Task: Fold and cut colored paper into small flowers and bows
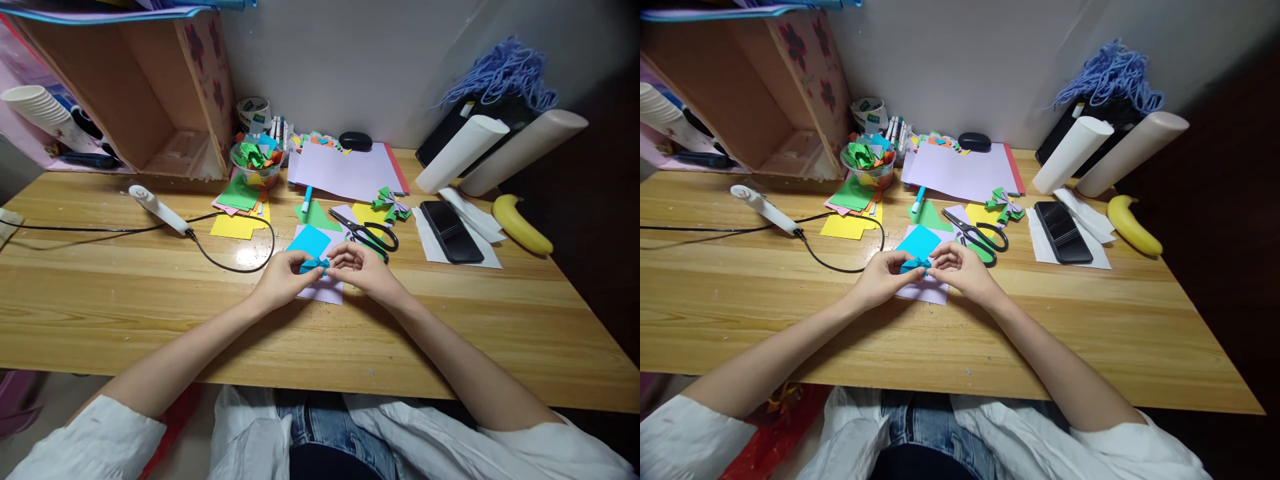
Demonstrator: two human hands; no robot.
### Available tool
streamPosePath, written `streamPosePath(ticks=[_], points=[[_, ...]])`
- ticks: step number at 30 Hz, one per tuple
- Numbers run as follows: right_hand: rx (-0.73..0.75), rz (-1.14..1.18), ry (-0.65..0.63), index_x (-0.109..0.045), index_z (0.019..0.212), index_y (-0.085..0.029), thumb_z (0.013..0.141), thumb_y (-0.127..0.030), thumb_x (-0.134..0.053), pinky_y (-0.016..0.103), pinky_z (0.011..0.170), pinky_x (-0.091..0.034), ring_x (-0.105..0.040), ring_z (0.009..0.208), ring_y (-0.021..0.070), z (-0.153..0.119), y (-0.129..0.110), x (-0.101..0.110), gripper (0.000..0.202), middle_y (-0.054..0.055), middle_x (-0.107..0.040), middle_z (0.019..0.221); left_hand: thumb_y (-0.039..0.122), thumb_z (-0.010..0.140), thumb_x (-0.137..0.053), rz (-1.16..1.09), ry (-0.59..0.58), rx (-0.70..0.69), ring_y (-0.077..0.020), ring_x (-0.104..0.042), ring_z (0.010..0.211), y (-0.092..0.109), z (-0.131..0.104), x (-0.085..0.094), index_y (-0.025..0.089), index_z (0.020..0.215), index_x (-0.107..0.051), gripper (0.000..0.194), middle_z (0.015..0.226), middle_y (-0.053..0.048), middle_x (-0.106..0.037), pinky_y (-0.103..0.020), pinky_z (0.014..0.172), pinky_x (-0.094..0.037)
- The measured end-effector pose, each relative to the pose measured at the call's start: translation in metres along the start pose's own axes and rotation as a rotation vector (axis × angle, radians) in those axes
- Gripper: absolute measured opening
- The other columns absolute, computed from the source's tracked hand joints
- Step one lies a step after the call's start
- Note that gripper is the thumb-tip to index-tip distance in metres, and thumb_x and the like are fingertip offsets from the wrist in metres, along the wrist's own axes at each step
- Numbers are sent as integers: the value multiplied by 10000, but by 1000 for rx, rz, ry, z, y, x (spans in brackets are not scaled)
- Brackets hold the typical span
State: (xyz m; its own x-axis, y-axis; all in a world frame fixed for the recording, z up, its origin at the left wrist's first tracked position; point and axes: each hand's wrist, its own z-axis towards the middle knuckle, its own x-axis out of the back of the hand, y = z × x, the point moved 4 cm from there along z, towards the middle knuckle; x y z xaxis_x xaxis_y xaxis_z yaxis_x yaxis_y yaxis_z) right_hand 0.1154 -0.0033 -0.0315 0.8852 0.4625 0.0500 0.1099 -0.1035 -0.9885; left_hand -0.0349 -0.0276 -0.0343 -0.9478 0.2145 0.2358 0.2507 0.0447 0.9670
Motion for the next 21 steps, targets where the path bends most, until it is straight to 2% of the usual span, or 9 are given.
streamPosePath(ticks=[5,10,16,21], points=[[-28,-3,-21,-564,825,-166,617,-294,-722,282,707,-487,-571,711,117,-1,-2,-1,290,20,-592,804,351,717,-603,5,-15,-19,-157,-593,679,-1,0,-1,131,726,-627,222,711,-39,-658,-243,614,-453],[-67,0,-25,-559,850,-174,639,-302,-703,295,702,-496,-605,687,129,-2,-2,-2,285,5,-613,730,356,709,-614,-29,-13,-1,-153,-593,660,-3,2,-1,128,718,-632,230,693,-41,-658,-244,617,-452],[-47,0,-12,-516,814,-179,609,-261,-722,284,663,-499,-612,685,136,-2,3,-1,302,6,-621,715,352,710,-612,-58,-19,19,-143,-586,637,-3,3,-1,121,694,-620,232,685,-41,-650,-236,603,-447],[-51,27,-79,-485,862,-194,627,-240,-711,266,644,-495,-600,674,122,-3,8,-6,329,-22,-598,684,344,706,-608,-12,-12,20,-140,-570,629,-4,5,2,126,691,-606,218,667,-27,-632,-231,580,-425]])
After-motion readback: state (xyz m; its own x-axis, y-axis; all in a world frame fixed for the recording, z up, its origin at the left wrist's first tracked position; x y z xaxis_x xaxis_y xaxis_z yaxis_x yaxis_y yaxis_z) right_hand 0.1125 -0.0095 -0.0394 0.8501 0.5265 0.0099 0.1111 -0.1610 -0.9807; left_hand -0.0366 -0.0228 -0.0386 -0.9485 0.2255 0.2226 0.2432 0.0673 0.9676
